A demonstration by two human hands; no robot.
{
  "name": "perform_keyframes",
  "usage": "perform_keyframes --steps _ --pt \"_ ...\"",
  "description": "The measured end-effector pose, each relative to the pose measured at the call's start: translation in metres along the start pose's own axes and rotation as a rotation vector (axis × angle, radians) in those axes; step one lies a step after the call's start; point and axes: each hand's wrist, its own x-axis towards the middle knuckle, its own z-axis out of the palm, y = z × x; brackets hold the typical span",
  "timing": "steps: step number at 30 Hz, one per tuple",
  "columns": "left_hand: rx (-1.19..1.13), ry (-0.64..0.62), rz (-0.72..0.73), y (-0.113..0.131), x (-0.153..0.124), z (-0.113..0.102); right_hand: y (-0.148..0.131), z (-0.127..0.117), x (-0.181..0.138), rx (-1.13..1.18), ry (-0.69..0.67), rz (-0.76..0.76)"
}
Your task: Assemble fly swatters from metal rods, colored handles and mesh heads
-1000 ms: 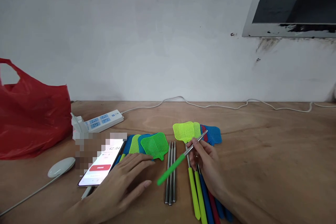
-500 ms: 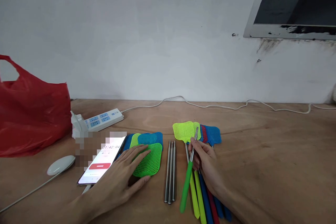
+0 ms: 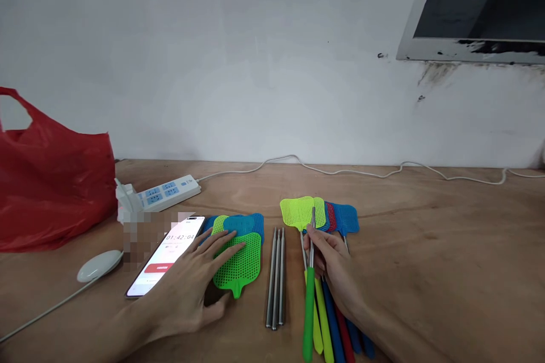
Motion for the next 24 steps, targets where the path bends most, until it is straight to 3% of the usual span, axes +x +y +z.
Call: perform_keyframes --steps 6,14,17,24 --pt "-0.067 0.042 -0.026 0.004 0.003 -0.008 -0.001 0.0 0.0 -0.02 0.016 -0.002" --pt "-0.181 0.108 -0.087 0.001 0.0 0.0 0.002 0.0 0.002 -0.021 0.002 -0.069" --pt "-0.252 0.157 -0.121 0.004 0.001 -0.002 0.004 -0.002 0.002 -0.06 -0.12 -0.066" --pt "-0.269 0.267 -0.183 0.007 0.004 -0.004 0.006 -0.007 -0.009 -0.231 -0.595 0.161"
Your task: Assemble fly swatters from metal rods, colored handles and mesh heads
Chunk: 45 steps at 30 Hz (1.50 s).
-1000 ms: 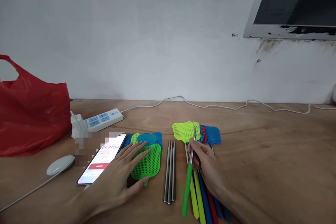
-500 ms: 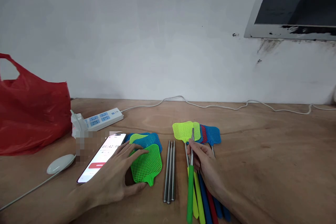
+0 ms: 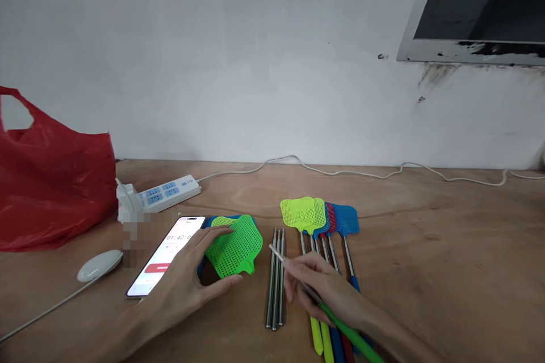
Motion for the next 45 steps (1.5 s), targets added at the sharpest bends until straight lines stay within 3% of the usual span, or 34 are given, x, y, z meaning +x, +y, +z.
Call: perform_keyframes --steps 3,12,24,31,38,45 --pt "-0.01 0.019 -0.007 0.0 0.0 0.001 -0.007 0.005 -0.006 -0.095 -0.116 0.049" --pt "-0.025 -0.056 -0.028 0.004 -0.001 0.001 -0.013 0.009 -0.009 -0.194 -0.201 0.093" --pt "-0.058 -0.012 0.011 0.004 -0.001 0.0 -0.011 0.01 -0.005 -0.194 -0.129 0.086" --pt "-0.225 0.127 -0.091 -0.007 0.001 0.003 -0.007 0.006 -0.002 -0.196 -0.025 0.047" --pt "-0.516 0.069 -0.194 -0.012 0.0 0.008 -0.007 0.007 -0.002 -0.208 -0.043 0.036" --pt "-0.566 0.031 -0.19 -0.009 -0.001 0.008 -0.005 0.006 -0.001 -0.239 -0.057 0.026"
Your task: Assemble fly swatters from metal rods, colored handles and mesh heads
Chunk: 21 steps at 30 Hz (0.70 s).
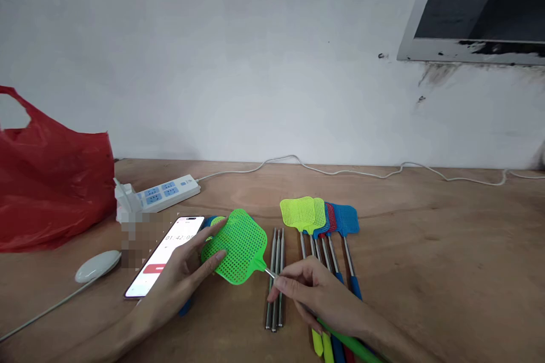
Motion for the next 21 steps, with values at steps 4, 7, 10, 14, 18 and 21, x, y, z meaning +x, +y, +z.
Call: perform_keyframes --steps 4,7,10,14,18,21 --pt "0.044 0.013 -0.014 -0.001 -0.005 0.001 0.003 0.001 0.001 -0.003 -0.006 0.001" --pt "0.05 0.03 -0.003 0.001 -0.008 0.002 0.003 0.001 0.001 0.0 0.0 0.01" --pt "0.005 0.018 0.013 0.004 -0.008 0.004 0.004 0.002 0.001 0.009 0.005 0.008" --pt "-0.077 -0.008 -0.015 0.01 -0.007 0.004 0.003 0.002 0.0 0.038 -0.006 -0.013" --pt "-0.138 -0.02 -0.016 0.013 -0.006 0.003 0.0 0.004 -0.002 0.085 -0.034 -0.021" --pt "-0.166 -0.034 -0.031 0.013 -0.007 0.003 0.001 0.004 -0.003 0.095 -0.026 -0.026"
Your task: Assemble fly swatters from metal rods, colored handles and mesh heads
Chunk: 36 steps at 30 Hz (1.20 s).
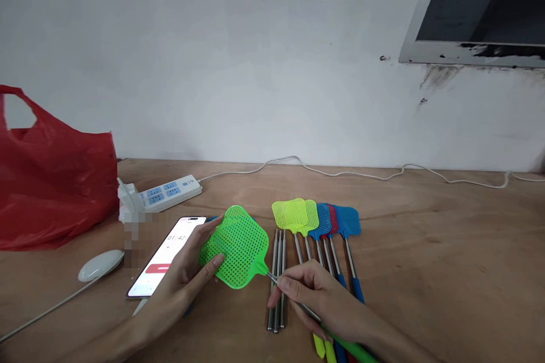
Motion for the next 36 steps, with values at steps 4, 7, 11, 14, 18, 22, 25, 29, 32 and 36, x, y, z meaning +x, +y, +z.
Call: perform_keyframes --steps 4,7,11,14,18,22,25,29,32,36 --pt "0.022 0.004 0.007 0.002 -0.002 0.001 0.001 -0.001 0.0 -0.022 0.011 0.006" --pt "0.04 0.03 0.024 0.006 -0.003 0.002 -0.001 0.0 0.001 -0.021 0.02 0.008" --pt "0.017 0.046 0.004 0.009 -0.001 0.003 0.0 0.001 0.005 0.066 0.076 -0.028" --pt "0.045 0.154 -0.037 0.006 0.003 0.002 0.003 -0.002 0.011 0.191 0.2 -0.099" --pt "0.077 0.171 -0.05 -0.001 0.006 0.0 -0.001 -0.01 0.013 0.36 0.397 -0.094" --pt "0.121 0.062 -0.06 0.002 0.005 0.002 -0.012 -0.012 0.007 0.537 0.523 -0.108" --pt "0.17 -0.033 -0.079 0.009 0.004 0.002 -0.015 -0.01 0.006 0.59 0.518 -0.11" --pt "0.212 -0.187 -0.077 0.013 0.003 0.002 -0.01 -0.009 0.01 0.622 0.473 -0.169" --pt "0.241 -0.252 -0.084 0.013 0.002 0.004 -0.006 -0.008 0.013 0.594 0.499 -0.177" --pt "0.296 -0.296 -0.073 0.016 -0.001 0.007 -0.002 -0.006 0.012 0.579 0.49 -0.194"
